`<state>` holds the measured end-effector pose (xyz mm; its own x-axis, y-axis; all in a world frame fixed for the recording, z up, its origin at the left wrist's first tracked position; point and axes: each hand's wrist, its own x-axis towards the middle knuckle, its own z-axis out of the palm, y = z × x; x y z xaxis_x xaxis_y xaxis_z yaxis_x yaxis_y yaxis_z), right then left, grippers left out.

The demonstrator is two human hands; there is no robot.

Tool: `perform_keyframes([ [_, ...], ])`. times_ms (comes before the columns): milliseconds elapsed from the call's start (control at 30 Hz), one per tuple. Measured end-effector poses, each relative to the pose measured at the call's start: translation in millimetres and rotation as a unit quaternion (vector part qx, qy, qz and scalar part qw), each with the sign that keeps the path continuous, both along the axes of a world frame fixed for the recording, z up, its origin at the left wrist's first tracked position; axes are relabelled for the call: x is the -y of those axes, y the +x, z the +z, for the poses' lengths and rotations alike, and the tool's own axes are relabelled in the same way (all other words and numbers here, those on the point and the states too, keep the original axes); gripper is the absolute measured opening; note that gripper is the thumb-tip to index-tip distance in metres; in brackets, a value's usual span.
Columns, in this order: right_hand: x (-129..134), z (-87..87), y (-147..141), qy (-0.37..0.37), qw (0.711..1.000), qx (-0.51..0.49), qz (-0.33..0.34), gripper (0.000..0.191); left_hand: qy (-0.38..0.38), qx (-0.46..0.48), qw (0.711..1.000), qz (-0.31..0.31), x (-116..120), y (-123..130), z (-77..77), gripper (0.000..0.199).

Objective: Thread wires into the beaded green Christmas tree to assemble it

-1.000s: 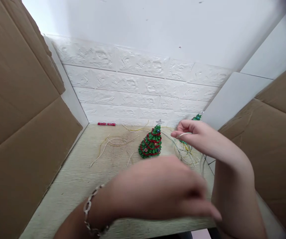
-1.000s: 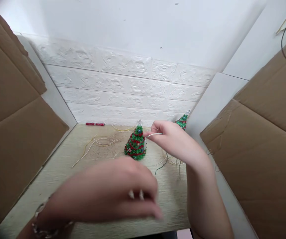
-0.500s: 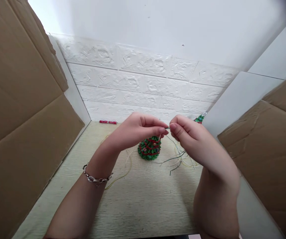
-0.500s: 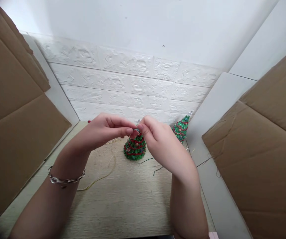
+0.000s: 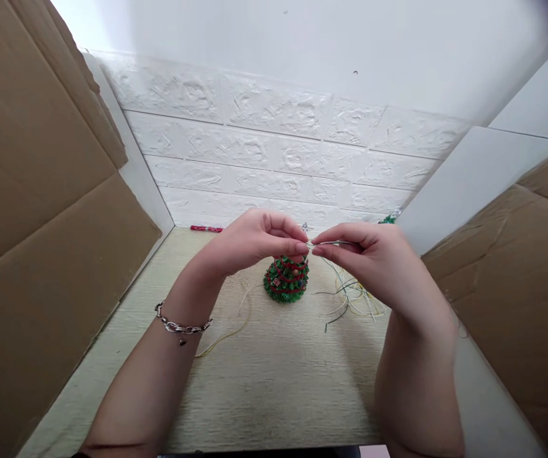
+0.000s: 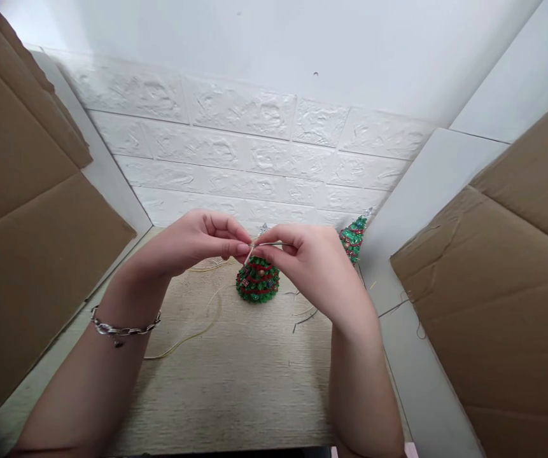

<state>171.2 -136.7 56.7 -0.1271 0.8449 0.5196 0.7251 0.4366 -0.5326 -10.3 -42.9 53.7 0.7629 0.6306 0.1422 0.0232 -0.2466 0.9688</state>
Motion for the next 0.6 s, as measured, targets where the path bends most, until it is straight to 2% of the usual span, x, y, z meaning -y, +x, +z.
perform_keyframes([
  [133, -2, -1.9, -5, 0.099, 0.994, 0.029, -0.027, 0.014, 0.016, 0.025, 0.999, 0.023, 1, 4, -2.7, 0.008],
  [267, -5, -5.5, -8, 0.161, 0.981, 0.069, -0.086, 0.013, 0.014, 0.05, 0.998, 0.034, 3, 8, -6.2, 0.014],
  [400, -10, -9.4, -11, 0.174, 0.97, 0.115, -0.126, 0.013, -0.006, 0.059, 0.996, 0.06, 4, 8, -6.1, 0.024],
  [500, -12, -11.5, -14, 0.167, 0.971, 0.111, -0.133, 0.011, -0.013, 0.038, 0.995, 0.087, 5, 8, -5.7, 0.035],
  [600, -12, -11.6, -15, 0.151, 0.977, 0.084, -0.122, 0.01, 0.017, 0.007, 0.995, 0.095, 5, 8, -6.8, 0.03],
])
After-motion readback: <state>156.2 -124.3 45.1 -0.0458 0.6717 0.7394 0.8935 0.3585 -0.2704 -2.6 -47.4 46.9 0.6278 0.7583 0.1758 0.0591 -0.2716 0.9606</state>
